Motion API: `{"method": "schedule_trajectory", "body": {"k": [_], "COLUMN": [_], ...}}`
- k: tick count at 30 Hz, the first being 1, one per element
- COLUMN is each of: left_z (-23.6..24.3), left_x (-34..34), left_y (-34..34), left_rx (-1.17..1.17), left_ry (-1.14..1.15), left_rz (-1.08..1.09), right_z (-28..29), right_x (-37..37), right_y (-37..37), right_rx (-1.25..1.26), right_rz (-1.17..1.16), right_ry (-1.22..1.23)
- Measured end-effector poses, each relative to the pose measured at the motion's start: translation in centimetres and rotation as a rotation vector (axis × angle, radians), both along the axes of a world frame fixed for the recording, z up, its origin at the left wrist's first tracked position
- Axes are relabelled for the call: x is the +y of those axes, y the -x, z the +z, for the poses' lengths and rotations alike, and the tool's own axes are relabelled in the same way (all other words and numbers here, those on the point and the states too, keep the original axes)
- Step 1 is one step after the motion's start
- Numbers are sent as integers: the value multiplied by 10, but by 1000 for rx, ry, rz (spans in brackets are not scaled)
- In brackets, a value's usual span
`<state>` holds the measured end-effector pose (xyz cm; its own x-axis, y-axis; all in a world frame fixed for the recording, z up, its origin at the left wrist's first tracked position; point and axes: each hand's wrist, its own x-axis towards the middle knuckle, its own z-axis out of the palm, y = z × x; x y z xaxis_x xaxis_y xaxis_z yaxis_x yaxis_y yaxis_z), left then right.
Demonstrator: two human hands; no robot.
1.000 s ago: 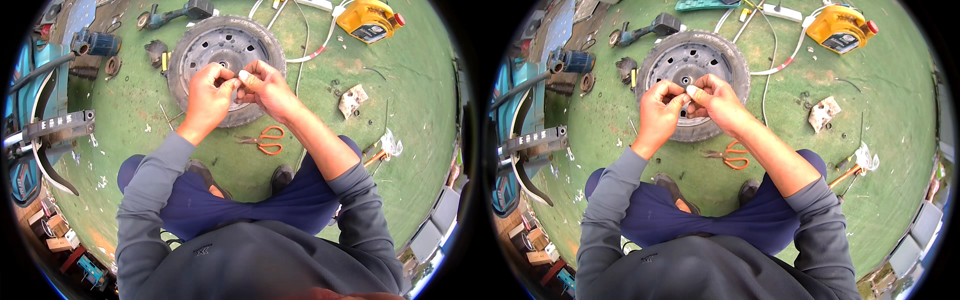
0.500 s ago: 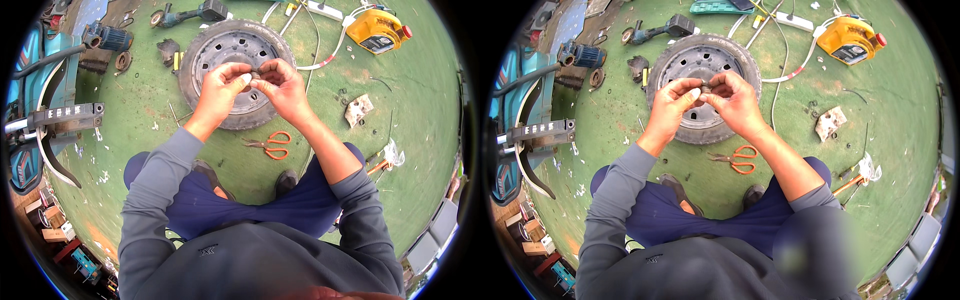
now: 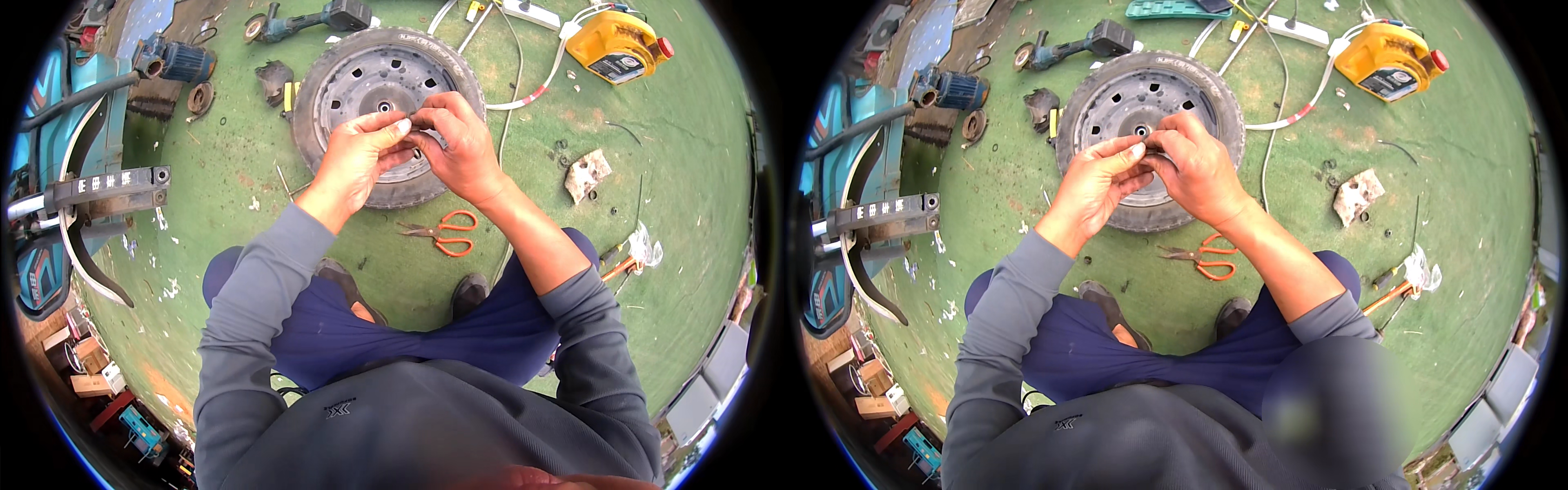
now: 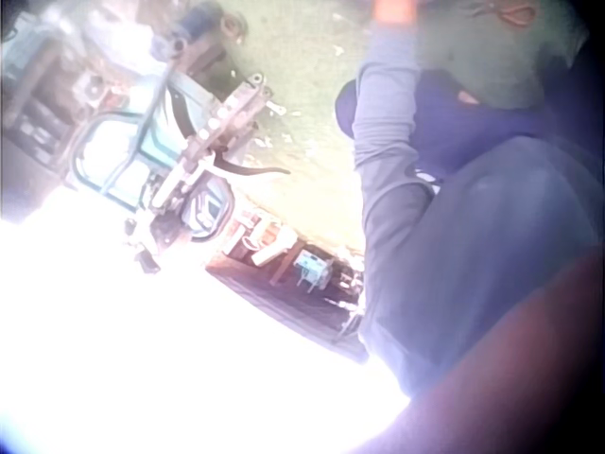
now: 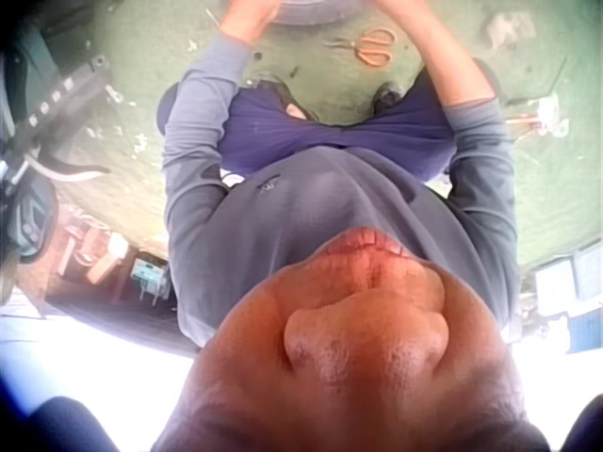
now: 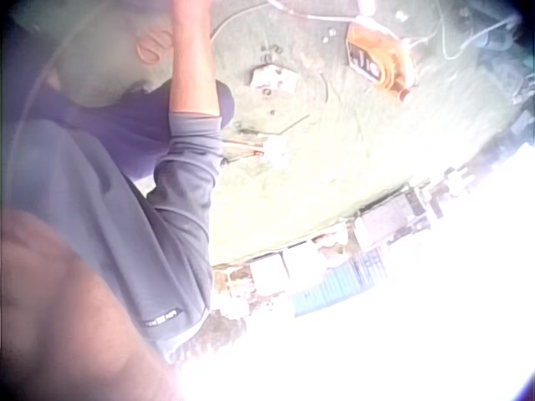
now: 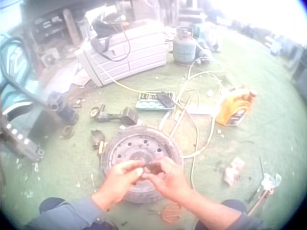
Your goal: The person sits on the floor and works on a small tire, using pliers to remove a wire from the rim and then inserting a small metal piece into the center hub. The person then lifts the tire and attaches a metal fender to it.
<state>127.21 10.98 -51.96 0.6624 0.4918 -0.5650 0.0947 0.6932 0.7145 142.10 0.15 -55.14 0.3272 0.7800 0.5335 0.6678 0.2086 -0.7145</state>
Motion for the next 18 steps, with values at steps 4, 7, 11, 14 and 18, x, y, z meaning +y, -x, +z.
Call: {"method": "schedule_trajectory", "body": {"k": [4, 7, 11, 14, 18], "left_z": [6, -9, -10, -14, -16], "left_x": [-3, -2, 0, 1, 1], "left_y": [-1, 3, 1, 1, -1], "left_rx": [-22, -61, -86, -97, -91], "left_ry": [81, 13, -84, -101, -153], "left_rz": [-11, 19, 56, 25, -17], "right_z": [1, -2, -2, -1, 0], "right_x": [-1, 2, -1, -3, 0], "right_y": [1, 6, 7, 8, 7], "right_rx": [4, 105, 400, 609, 861], "right_rz": [-28, -13, 54, 59, 22], "right_ry": [6, 6, 93, 157, 216]}}
